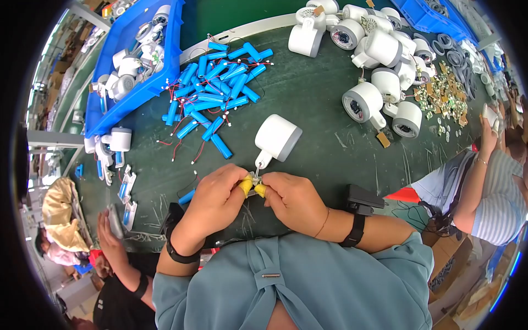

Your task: The person assembles electronic devices by connecting a circuit board to a white housing, inserting a blue battery into a plastic base, and fitting the housing onto the base.

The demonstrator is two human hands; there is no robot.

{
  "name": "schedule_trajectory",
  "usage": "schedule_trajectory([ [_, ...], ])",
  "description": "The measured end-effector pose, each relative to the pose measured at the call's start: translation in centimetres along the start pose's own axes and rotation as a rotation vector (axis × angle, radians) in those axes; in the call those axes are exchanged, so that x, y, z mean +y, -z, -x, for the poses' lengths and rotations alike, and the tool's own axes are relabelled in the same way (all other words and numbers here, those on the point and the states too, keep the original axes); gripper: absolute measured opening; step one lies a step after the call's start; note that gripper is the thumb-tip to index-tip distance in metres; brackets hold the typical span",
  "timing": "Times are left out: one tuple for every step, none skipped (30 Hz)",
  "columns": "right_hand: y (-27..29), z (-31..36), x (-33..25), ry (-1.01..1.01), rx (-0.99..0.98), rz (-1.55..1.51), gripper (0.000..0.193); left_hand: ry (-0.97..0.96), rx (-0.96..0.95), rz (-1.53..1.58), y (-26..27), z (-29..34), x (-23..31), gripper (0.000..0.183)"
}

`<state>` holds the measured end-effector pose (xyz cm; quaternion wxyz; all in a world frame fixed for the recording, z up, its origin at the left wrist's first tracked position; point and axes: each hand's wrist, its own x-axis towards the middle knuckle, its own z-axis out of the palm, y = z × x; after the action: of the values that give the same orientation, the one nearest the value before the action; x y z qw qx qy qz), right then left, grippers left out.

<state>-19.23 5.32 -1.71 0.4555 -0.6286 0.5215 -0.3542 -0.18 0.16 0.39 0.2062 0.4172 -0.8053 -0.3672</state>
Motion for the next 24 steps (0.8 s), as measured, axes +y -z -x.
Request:
schedule_trajectory([
  [0.0,-0.1,0.1,0.021,0.014,0.019,0.011,0.011,0.034,0.032,-0.2,-0.1,0.0,0.02],
  [0.0,-0.1,0.0,0.02,0.017,0.02,0.011,0.022,0.067,0.064,-0.5,-0.1,0.1,0.019],
  [0.0,-0.3,0.0,0.018,0.01,0.039,0.011,0.021,0.064,0.064,-0.7,0.0,0.3,0.019],
  [0.0,-0.3,-0.1,0.013,0.007,0.06,0.01,0.037,0.104,0.081,-1.0,0.2,0.5,0.019],
  [-0.1,-0.3,-0.1,0.01,0.014,0.061,0.01,0.053,0.144,0.098,-1.2,0.4,0.7,0.019],
  [-0.3,-0.2,0.0,0.012,0.025,0.085,0.01,0.049,0.138,0.1,-1.5,0.6,0.9,0.019],
  [-0.4,-0.2,0.2,0.014,0.035,0.107,0.01,0.05,0.176,0.126,-1.9,0.8,1.2,0.02],
  [-0.5,-0.2,0.4,0.011,0.039,0.107,0.01,0.051,0.214,0.152,-2.1,1.0,1.3,0.021],
  [-0.6,-0.2,0.6,0.045,0.058,0.147,0.01,0.049,0.21,0.154,-2.1,1.0,1.4,0.021],
  [-0.8,-0.2,0.7,0.081,0.075,0.187,0.01,0.055,0.2,0.131,-2.1,1.1,1.6,0.02],
  [-0.8,-0.2,0.7,0.078,0.075,0.186,0.01,0.061,0.191,0.108,-2.1,1.1,1.7,0.019],
  [-0.9,-0.3,0.8,0.09,0.086,0.19,0.01,0.062,0.189,0.109,-2.3,1.1,1.7,0.019],
  [-0.9,-0.2,0.7,0.1,0.097,0.194,0.01,0.014,0.213,0.08,-2.5,1.1,1.5,0.021],
  [-0.9,-0.2,0.7,0.097,0.098,0.195,0.01,-0.033,0.238,0.05,-2.7,1.1,1.5,0.022],
  [-0.9,-0.2,0.7,0.096,0.097,0.208,0.011,-0.033,0.236,0.052,-2.7,1.1,1.4,0.022],
  [-0.8,-0.3,0.7,0.097,0.096,0.222,0.012,-0.039,0.219,0.056,-2.6,0.8,1.3,0.024],
  [-0.7,-0.2,0.7,0.097,0.098,0.223,0.012,-0.045,0.202,0.061,-2.5,0.7,1.2,0.027],
  [-0.7,-0.2,0.7,0.112,0.095,0.183,0.014,-0.047,0.202,0.061,-2.4,0.8,1.2,0.027],
  [-0.7,-0.3,0.7,0.127,0.096,0.142,0.015,0.011,0.154,0.099,-2.0,0.9,1.1,0.028],
  [-0.5,-0.3,0.6,0.128,0.101,0.143,0.015,0.069,0.105,0.138,-1.8,0.9,1.0,0.031],
  [-0.3,-0.1,0.4,0.18,0.127,0.125,0.017,0.064,0.103,0.136,-1.4,0.8,1.2,0.031],
  [0.0,0.2,0.2,0.231,0.148,0.106,0.019,0.071,0.086,0.054,-1.1,0.8,1.5,0.035],
  [0.5,0.5,-0.1,0.232,0.149,0.107,0.019,0.078,0.068,-0.028,-0.9,0.8,1.6,0.039],
  [1.2,0.9,-0.4,0.181,0.153,0.084,0.023,0.077,0.068,-0.028,-1.1,0.9,1.5,0.039],
])
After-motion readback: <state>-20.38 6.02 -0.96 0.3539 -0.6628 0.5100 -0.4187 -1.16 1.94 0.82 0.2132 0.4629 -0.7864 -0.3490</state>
